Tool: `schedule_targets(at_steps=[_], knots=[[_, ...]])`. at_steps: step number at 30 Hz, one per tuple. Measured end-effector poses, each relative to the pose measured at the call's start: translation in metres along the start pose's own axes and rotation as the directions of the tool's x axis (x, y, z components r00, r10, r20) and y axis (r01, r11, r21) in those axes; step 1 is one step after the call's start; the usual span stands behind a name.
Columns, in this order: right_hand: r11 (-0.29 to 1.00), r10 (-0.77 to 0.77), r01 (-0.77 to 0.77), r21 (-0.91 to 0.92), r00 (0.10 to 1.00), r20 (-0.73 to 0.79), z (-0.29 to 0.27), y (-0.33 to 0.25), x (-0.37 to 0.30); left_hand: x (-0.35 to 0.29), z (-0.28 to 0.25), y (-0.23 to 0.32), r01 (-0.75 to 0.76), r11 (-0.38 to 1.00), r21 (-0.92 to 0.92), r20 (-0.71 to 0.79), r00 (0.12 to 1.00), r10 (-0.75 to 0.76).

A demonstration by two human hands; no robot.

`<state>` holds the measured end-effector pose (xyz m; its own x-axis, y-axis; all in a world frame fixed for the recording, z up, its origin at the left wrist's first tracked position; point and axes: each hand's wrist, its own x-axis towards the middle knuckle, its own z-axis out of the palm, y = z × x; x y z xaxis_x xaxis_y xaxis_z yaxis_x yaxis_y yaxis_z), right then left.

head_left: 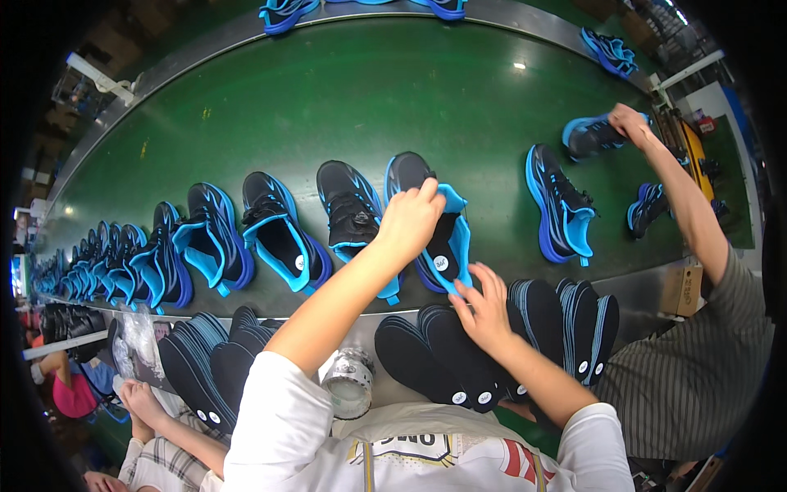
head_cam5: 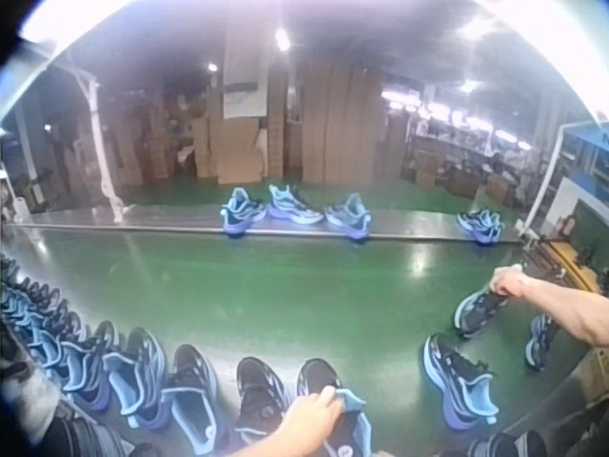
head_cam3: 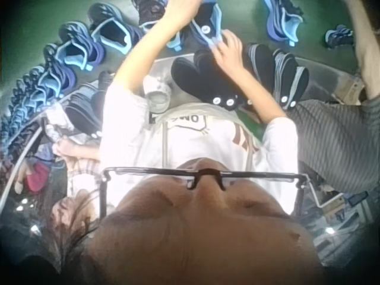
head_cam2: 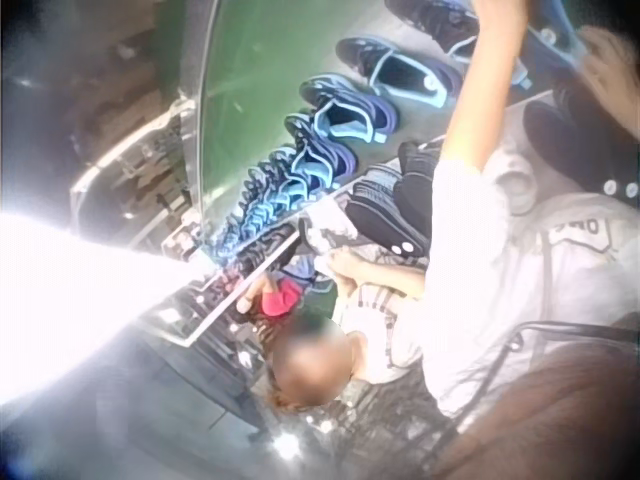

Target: The person inserts insoles into shoes by hand on an assembly line.

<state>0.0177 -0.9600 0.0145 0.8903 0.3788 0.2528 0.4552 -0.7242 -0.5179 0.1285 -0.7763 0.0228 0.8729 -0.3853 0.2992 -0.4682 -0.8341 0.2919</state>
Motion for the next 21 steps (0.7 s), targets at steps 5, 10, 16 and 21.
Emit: schedule_targets(at_steps=[5, 10, 16, 21], knots=[[0.973, 0.171, -0.173, 0.155, 0.985, 0.022, 0.012, -0.008, -0.05, -0.044, -0.03, 0.027, -0.06, 0.923, -0.379, -0.071, 0.997, 0.035], [0.96, 0.196, -0.186, 0.21, 0.98, -0.027, 0.009, -0.01, -0.052, -0.062, -0.045, 0.036, 0.309, 0.447, -0.84, 0.215, 0.944, -0.25], [0.956, 0.236, -0.27, -0.116, 0.94, -0.245, -0.031, 0.031, -0.017, -0.068, -0.056, 0.021, 0.346, -0.296, -0.89, 0.449, 0.778, -0.44], [0.687, 0.537, -0.66, -0.304, 0.743, -0.4, -0.085, 0.129, -0.005, -0.086, -0.056, 0.033, 0.367, -0.523, -0.769, 0.622, 0.617, -0.482]])
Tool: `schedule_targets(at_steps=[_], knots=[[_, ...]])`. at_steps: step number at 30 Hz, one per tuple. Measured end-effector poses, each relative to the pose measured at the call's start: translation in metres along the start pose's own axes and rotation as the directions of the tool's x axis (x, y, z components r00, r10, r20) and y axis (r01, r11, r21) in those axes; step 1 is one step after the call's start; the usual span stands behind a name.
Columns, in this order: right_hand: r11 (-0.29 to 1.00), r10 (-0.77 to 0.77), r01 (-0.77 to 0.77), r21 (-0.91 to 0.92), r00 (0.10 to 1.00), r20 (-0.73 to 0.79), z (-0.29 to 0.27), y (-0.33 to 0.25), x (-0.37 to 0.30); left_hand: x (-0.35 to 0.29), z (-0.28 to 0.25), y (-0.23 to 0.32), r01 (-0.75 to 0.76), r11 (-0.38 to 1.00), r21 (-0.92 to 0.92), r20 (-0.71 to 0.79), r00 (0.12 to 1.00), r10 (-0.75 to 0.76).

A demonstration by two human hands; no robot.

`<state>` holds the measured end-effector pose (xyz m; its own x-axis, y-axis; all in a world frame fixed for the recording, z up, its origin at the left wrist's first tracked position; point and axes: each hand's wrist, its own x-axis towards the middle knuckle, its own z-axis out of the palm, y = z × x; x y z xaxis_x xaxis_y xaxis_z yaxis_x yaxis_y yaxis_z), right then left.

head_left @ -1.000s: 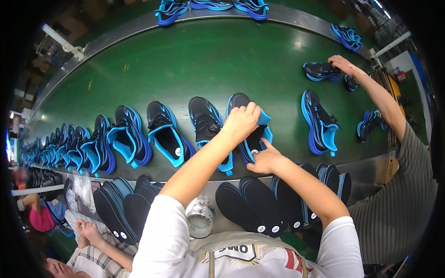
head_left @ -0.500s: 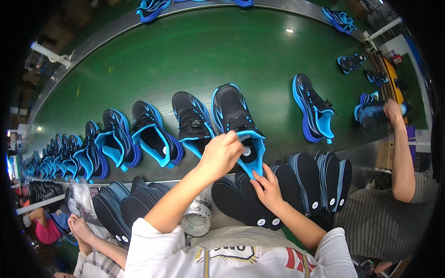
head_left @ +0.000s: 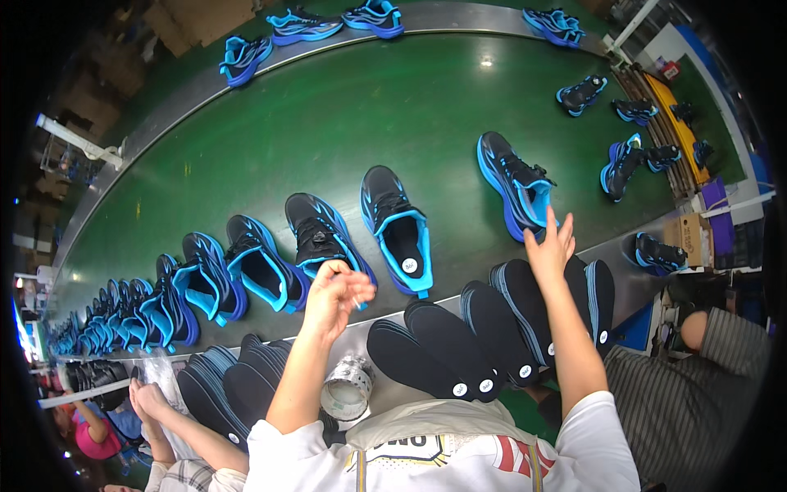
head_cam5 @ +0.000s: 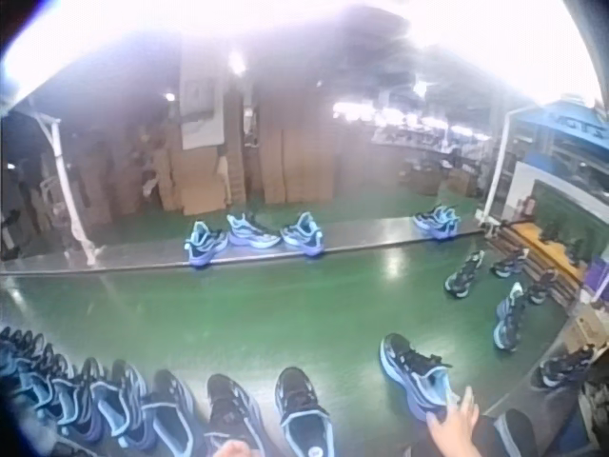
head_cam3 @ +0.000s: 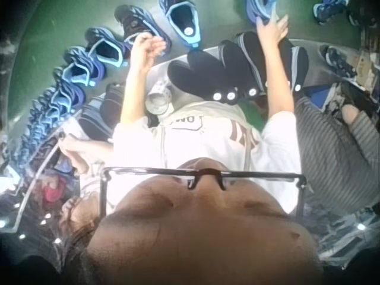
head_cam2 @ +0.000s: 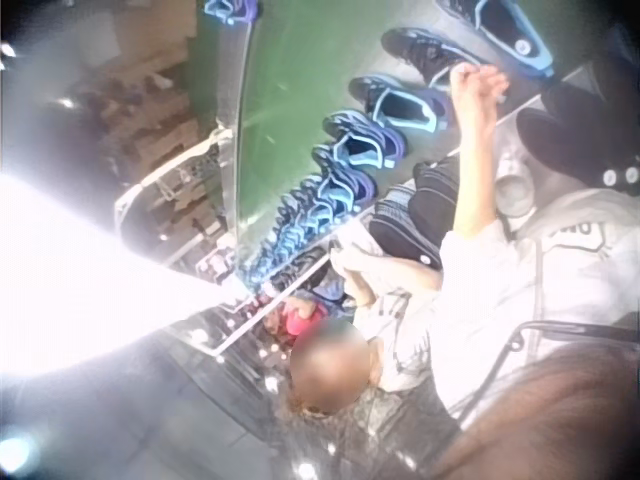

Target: The person inserts insoles into shoes by hand on an assembly line.

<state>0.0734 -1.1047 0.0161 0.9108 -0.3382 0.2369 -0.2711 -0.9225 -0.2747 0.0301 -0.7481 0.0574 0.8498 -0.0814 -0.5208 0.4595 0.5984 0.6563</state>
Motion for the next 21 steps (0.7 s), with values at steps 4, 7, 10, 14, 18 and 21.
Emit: schedule_targets(at_steps=[4, 7, 10, 14, 18, 21], knots=[[0.954, -0.042, -0.004, 0.3, 0.988, 0.148, 0.008, 0.024, 0.021, -0.011, -0.007, -0.02, 0.032, 0.999, -0.015, 0.157, 0.987, -0.03], [0.932, -0.117, 0.062, 0.357, 0.984, 0.133, 0.013, -0.012, 0.0, -0.016, -0.005, -0.027, 0.072, 0.997, -0.036, 0.173, 0.983, -0.065], [0.822, -0.312, 0.192, 0.536, 0.939, 0.143, 0.02, -0.038, -0.035, -0.013, 0.021, -0.024, 0.01, 0.97, 0.242, 0.068, 0.997, -0.027], [0.713, -0.438, 0.201, 0.671, 0.876, 0.203, -0.023, -0.048, -0.063, -0.005, 0.068, -0.021, -0.178, 0.688, 0.703, 0.139, 0.984, 0.112], [0.889, -0.321, 0.261, 0.377, 0.941, 0.104, -0.05, 0.003, -0.08, 0.02, 0.094, -0.008, -0.378, 0.669, 0.64, 0.398, 0.908, 0.132], [0.992, -0.111, 0.082, 0.095, 0.928, 0.355, -0.062, 0.068, -0.111, 0.054, 0.11, -0.001, -0.56, 0.384, 0.734, 0.496, 0.829, 0.26]])
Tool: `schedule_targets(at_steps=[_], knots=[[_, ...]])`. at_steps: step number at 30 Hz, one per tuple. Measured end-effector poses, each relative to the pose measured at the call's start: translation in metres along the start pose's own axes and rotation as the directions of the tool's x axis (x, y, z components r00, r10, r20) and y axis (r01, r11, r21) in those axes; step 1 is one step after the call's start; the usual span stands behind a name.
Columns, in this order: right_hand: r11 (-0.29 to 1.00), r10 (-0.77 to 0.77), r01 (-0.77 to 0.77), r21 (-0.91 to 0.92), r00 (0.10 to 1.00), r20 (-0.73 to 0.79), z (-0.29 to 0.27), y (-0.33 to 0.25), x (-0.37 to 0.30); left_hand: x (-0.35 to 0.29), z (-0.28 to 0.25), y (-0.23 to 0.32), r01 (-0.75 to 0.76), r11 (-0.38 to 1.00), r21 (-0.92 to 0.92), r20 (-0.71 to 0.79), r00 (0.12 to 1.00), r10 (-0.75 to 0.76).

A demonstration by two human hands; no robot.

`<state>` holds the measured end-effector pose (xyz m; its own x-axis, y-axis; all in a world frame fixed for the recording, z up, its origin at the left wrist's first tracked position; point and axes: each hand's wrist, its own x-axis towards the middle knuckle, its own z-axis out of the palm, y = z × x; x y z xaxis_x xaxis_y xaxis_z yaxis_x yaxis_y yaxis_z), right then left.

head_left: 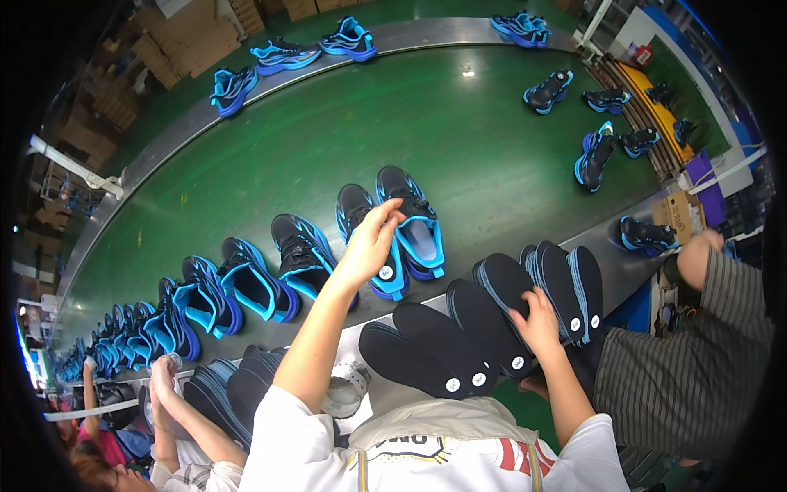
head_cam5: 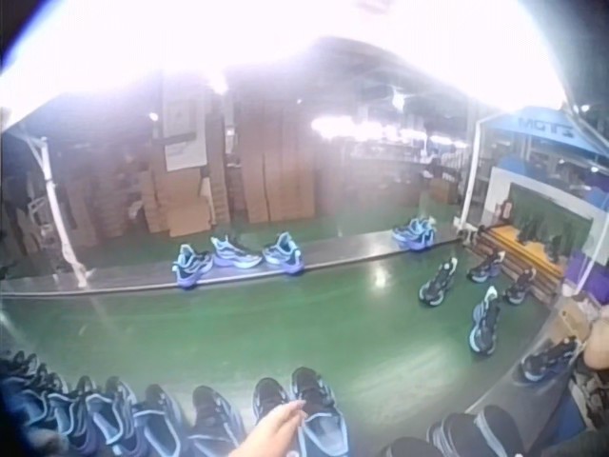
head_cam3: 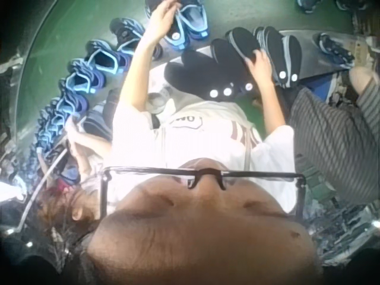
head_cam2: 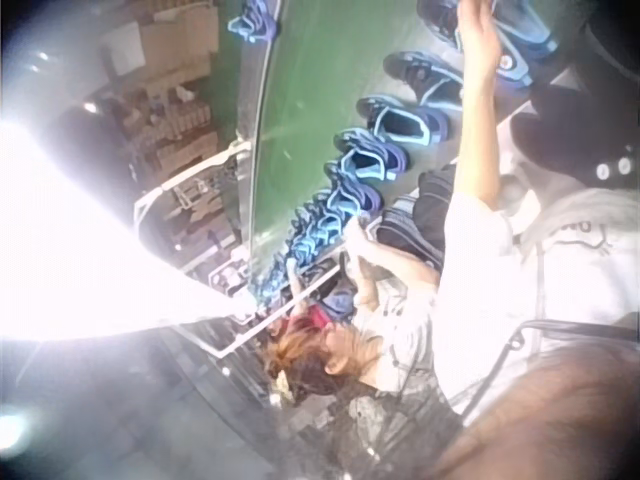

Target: The person inserts insoles into shoes by hand on an assembly line.

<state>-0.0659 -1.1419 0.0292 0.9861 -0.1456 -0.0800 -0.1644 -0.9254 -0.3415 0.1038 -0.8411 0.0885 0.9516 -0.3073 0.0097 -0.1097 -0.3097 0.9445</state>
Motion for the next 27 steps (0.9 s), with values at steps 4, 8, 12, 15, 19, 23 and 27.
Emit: schedule_targets(at_steps=[4, 8, 12, 15, 19, 23, 27], knots=[[0.995, 0.083, -0.082, -0.051, 0.996, 0.019, -0.009, 0.019, -0.034, 0.03, 0.017, -0.009, -0.256, 0.798, 0.546, 0.035, 0.958, 0.284], [0.994, 0.107, -0.107, -0.007, 0.994, 0.032, -0.017, 0.023, -0.038, 0.036, 0.037, -0.011, -0.402, 0.409, 0.819, 0.312, 0.911, 0.27], [0.917, 0.151, -0.097, 0.387, 0.982, -0.113, -0.038, 0.023, -0.025, 0.053, 0.031, -0.053, -0.371, 0.283, 0.884, 0.294, 0.914, 0.278], [0.827, 0.103, -0.003, 0.563, 0.984, -0.146, -0.071, -0.001, 0.014, 0.072, 0.029, -0.043, -0.316, 0.539, 0.781, 0.236, 0.948, 0.213], [0.824, -0.092, -0.011, 0.567, 0.984, 0.153, -0.113, -0.062, 0.073, 0.086, 0.031, -0.044, -0.052, 0.826, 0.561, 0.064, 0.998, 0.02], [0.835, -0.14, -0.28, 0.474, 0.726, 0.674, -0.108, -0.118, 0.126, 0.089, 0.02, -0.057, 0.249, 0.913, 0.322, 0.086, 0.953, -0.29], [0.926, -0.154, -0.16, 0.341, 0.665, 0.731, -0.073, -0.124, 0.161, 0.091, 0.028, -0.055, 0.311, 0.944, 0.111, 0.092, 0.943, -0.321]])
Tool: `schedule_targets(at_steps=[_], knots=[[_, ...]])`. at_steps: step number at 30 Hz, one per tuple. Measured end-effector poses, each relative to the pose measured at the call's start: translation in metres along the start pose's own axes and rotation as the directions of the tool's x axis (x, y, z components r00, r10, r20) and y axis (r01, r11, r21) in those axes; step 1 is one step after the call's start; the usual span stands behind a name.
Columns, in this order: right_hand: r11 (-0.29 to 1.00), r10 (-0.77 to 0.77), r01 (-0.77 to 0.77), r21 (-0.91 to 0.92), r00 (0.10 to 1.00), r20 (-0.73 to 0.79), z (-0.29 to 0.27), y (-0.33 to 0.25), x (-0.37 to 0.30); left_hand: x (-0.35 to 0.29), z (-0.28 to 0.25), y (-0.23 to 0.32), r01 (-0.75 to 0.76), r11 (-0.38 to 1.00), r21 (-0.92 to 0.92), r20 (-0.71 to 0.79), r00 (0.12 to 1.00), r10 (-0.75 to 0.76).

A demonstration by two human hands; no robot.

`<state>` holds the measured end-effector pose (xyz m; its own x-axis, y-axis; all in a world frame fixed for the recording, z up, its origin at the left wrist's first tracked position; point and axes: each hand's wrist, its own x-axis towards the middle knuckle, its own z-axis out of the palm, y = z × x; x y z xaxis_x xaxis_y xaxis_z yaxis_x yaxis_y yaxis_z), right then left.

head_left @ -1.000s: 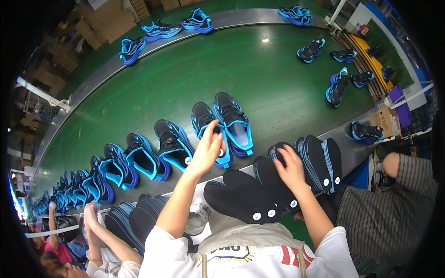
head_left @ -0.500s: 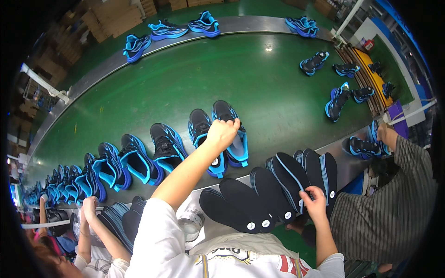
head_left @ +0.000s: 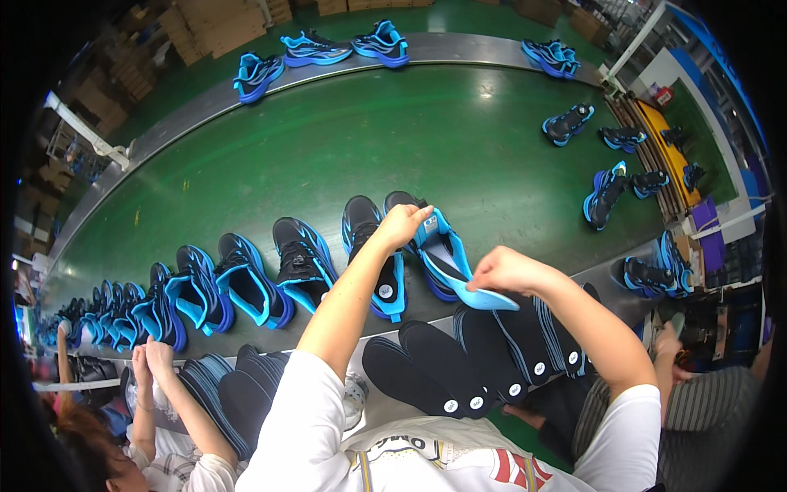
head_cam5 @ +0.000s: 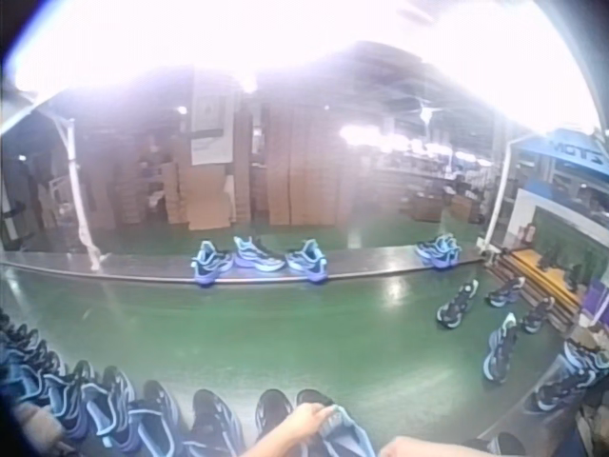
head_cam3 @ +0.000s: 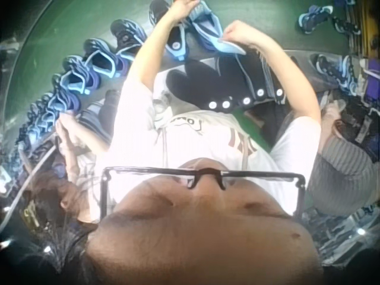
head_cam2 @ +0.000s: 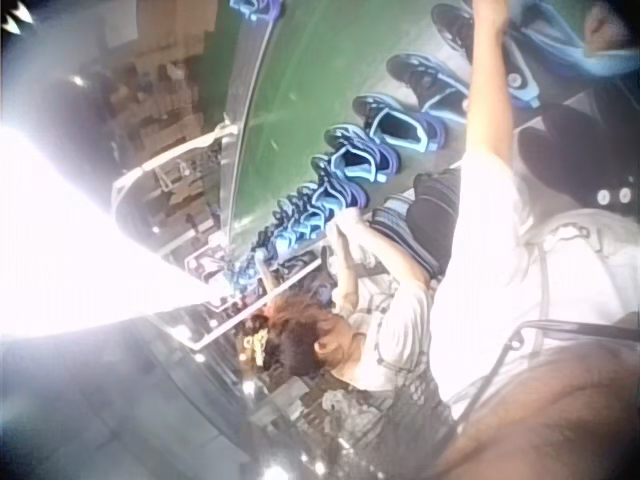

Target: The person inserts insoles into shoes by hand on an assembly line.

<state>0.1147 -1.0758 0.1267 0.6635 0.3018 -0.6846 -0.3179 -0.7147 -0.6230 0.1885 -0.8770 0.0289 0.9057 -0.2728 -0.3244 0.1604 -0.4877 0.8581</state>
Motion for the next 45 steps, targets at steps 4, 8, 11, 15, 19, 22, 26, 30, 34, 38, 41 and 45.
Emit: schedule_targets(at_steps=[4, 8, 11, 15, 19, 22, 26, 30, 34, 38, 41, 45], knots=[[0.839, -0.267, 0.156, -0.522, 0.953, -0.146, 0.029, 0.01, 0.056, -0.002, 0.004, -0.01, -0.004, 0.989, -0.151, -0.006, 1.0, 0.003], [0.646, -0.404, 0.132, -0.752, 0.895, -0.189, 0.06, 0.031, 0.078, -0.003, 0.007, -0.012, -0.014, 0.984, -0.175, 0.043, 0.999, 0.022], [0.64, -0.451, 0.114, -0.76, 0.857, -0.25, 0.068, 0.044, 0.075, -0.006, 0.004, -0.006, -0.007, 0.996, -0.089, 0.072, 0.997, 0.013], [0.616, -0.445, -0.042, -0.787, 0.805, -0.391, 0.073, 0.02, 0.046, -0.004, 0.01, -0.015, -0.013, 0.994, -0.108, 0.032, 0.999, 0.017], [0.63, -0.177, -0.008, -0.777, 0.972, -0.154, 0.055, 0.017, 0.055, -0.001, 0.02, -0.015, -0.044, 0.998, -0.049, -0.067, 0.997, 0.04], [0.613, -0.239, 0.038, -0.789, 0.961, -0.139, 0.056, 0.019, 0.062, -0.003, 0.024, -0.025, -0.07, 0.998, -0.003, -0.154, 0.986, 0.069], [0.533, -0.401, 0.117, -0.838, 0.907, -0.128, 0.073, 0.03, 0.072, -0.001, 0.03, -0.032, -0.088, 0.996, -0.008, -0.184, 0.979, 0.085], [0.555, -0.503, 0.09, -0.827, 0.828, -0.247, 0.073, 0.044, 0.111, -0.001, 0.032, -0.026, -0.065, 0.996, 0.055, -0.18, 0.981, 0.074], [0.548, -0.405, 0.076, -0.833, 0.895, -0.185, 0.074, 0.052, 0.12, -0.006, 0.032, -0.027, -0.079, 0.99, 0.118, -0.184, 0.978, 0.1], [0.524, -0.216, 0.098, -0.846, 0.976, -0.02, 0.064, 0.037, 0.115, -0.009, 0.027, -0.019, -0.025, 0.993, 0.112, -0.115, 0.993, 0.038], [0.464, -0.052, 0.077, -0.882, 0.997, 0.059, 0.061, 0.025, 0.112, -0.01, 0.03, -0.02, -0.059, 0.981, 0.186, -0.177, 0.98, 0.092], [0.281, 0.012, 0.077, -0.957, 0.996, 0.084, 0.066, 0.032, 0.116, -0.011, 0.03, -0.018, -0.064, 0.988, 0.142, -0.18, 0.98, 0.089]])
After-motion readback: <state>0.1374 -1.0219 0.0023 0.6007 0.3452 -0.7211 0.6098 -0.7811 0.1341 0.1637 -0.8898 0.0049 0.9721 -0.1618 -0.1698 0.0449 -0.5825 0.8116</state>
